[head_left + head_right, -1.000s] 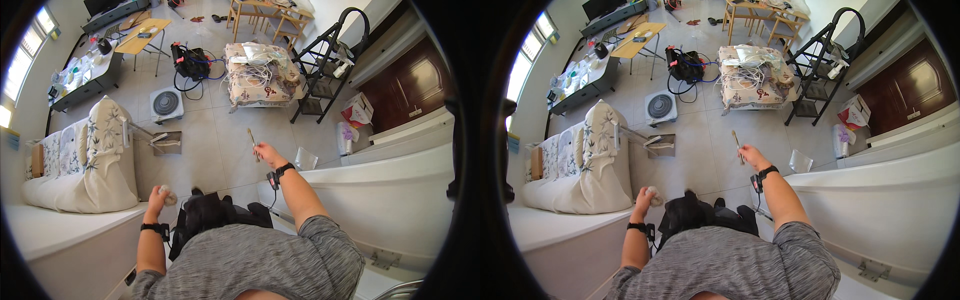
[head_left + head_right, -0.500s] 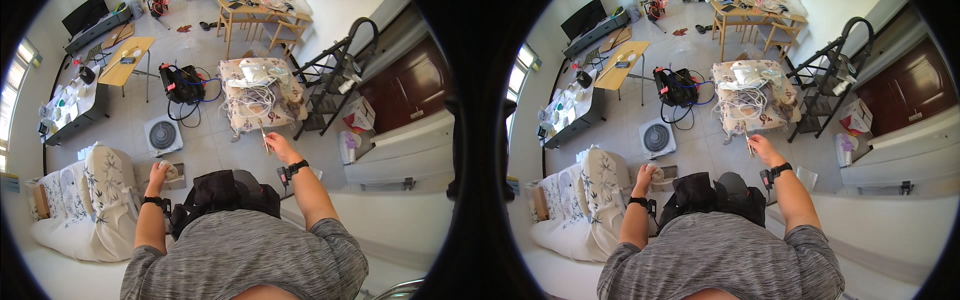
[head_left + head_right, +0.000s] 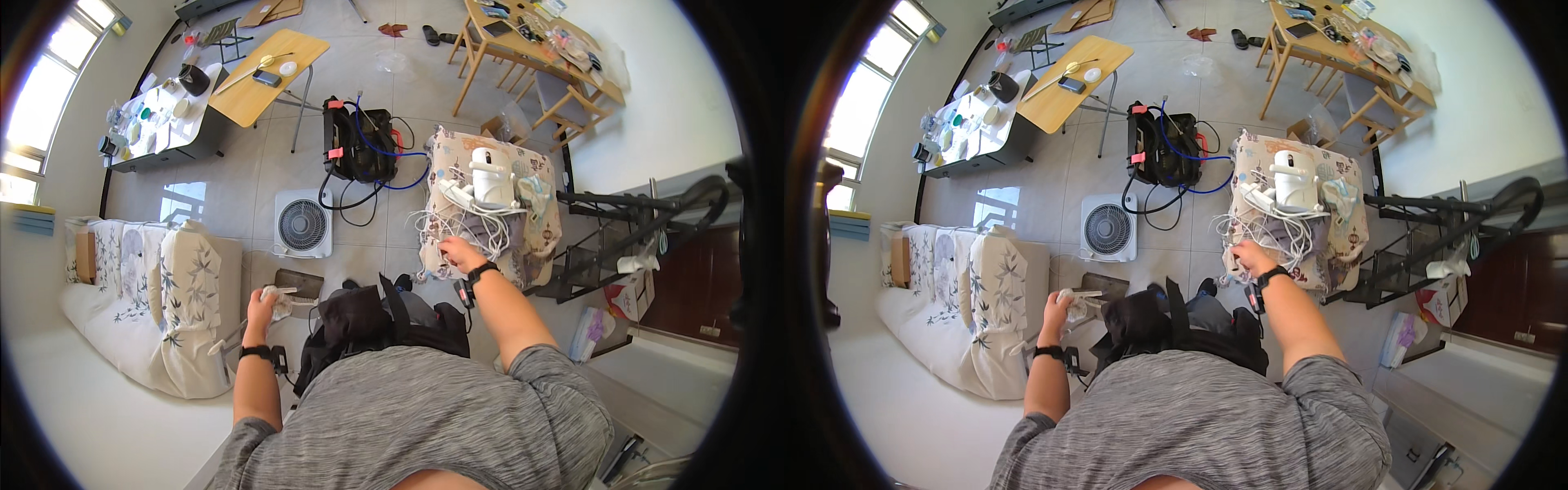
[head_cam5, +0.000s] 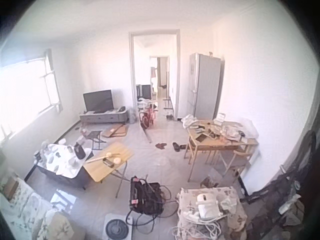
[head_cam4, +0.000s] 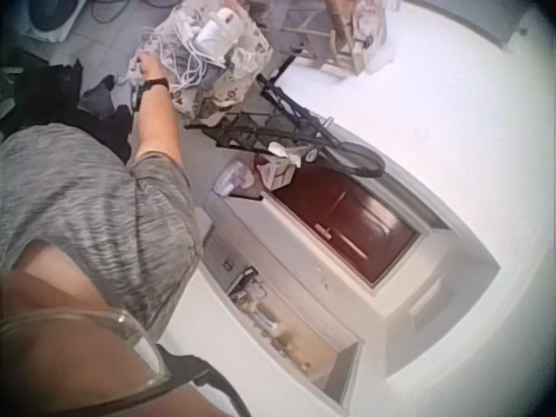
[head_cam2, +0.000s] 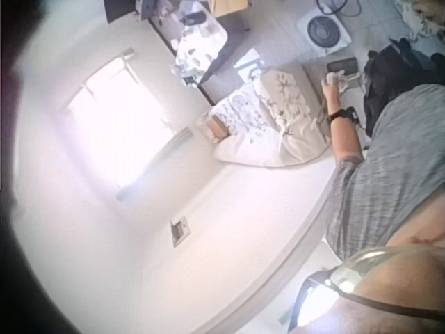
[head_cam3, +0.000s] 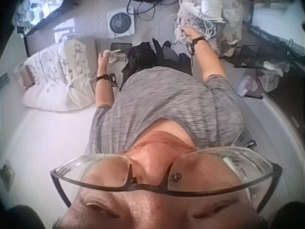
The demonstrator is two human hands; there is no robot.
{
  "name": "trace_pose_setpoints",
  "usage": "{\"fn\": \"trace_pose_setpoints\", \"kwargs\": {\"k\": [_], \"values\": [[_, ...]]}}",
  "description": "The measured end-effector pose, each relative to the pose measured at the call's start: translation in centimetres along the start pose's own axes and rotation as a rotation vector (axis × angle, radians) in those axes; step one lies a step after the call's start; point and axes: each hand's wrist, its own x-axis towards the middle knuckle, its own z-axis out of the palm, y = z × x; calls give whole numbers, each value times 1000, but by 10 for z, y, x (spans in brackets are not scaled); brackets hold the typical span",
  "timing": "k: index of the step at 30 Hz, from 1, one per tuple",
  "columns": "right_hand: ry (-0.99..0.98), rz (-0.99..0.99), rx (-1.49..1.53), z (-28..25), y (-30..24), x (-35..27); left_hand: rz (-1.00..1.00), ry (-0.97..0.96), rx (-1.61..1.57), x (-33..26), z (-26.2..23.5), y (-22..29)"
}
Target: The person washes a metal pipe in the bathroom sink, then moves through the apartment carrying it. They sit on the floor, unpack small parts from a plastic bag, and handle a black plastic component. The person stands, walks to another room, picks up a cylindrical object, and returns to the living area to place the cylinder into a white plastic container.
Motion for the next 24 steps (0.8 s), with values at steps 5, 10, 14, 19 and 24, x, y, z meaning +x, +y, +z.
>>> {"fn": "trace_pose_setpoints", "kwargs": {"k": [5, 10, 14, 19, 24], "values": [[-68, -23, -190, 28, -39, 136, -192, 8, -128, 27, 18, -25], [86, -111, -768, 56, -57, 254, -241, -31, -74, 81, 45, -42], [54, -60, -907, 68, -69, 346, -275, -97, -48, 141, 67, -35], [83, -73, -965, 78, -60, 452, -189, -171, 14, 191, 94, -11], [121, 54, -1005, 90, -42, 540, -169, -131, 279, 224, 128, -5]]}}
